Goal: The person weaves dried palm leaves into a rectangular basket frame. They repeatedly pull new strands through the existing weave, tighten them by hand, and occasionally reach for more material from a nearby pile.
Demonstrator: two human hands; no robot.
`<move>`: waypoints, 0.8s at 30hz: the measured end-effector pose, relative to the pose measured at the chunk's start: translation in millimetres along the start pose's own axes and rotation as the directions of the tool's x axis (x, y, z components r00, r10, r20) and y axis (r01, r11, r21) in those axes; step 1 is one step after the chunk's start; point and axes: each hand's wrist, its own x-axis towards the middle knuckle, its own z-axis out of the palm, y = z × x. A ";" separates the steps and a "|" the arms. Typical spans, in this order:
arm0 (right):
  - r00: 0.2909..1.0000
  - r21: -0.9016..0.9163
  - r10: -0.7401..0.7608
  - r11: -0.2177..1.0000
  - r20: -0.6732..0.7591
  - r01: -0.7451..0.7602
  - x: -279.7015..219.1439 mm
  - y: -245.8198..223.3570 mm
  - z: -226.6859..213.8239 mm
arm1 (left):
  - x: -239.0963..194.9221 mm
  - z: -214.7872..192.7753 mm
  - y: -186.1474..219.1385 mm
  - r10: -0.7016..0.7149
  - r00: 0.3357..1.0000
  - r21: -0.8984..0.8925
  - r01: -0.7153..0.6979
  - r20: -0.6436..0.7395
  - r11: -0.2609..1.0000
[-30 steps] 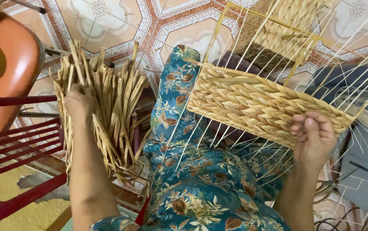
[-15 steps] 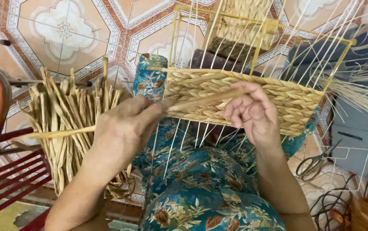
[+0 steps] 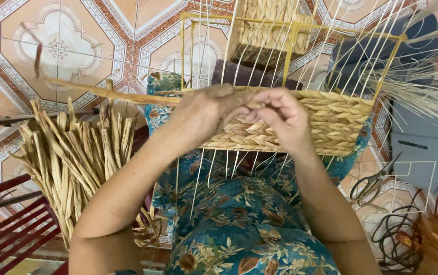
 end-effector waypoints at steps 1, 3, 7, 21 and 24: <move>0.992 0.012 0.085 0.996 -0.090 -0.084 6.1 0.9 -6.6 | 4.0 -0.8 -7.1 -0.013 0.999 0.011 0.013 -0.033 1.000; 0.930 0.063 0.262 0.965 -0.258 -0.254 15.6 4.7 -16.1 | 9.0 -4.1 -20.3 -0.048 0.994 0.027 0.051 -0.095 0.998; 0.892 -0.146 0.327 0.911 -0.313 -0.385 35.9 21.9 -13.8 | 16.6 1.7 -30.6 -0.045 0.977 -0.064 0.033 -0.207 0.997; 0.917 -0.241 0.163 0.935 -0.363 -0.262 -0.4 35.3 -5.3 | 22.5 26.1 -25.5 -0.336 0.924 -0.257 0.286 -0.181 0.923; 0.913 -0.275 0.164 0.920 -0.374 -0.278 -4.0 35.5 -5.7 | 20.4 26.7 -21.7 -0.362 0.916 -0.273 0.309 -0.170 0.911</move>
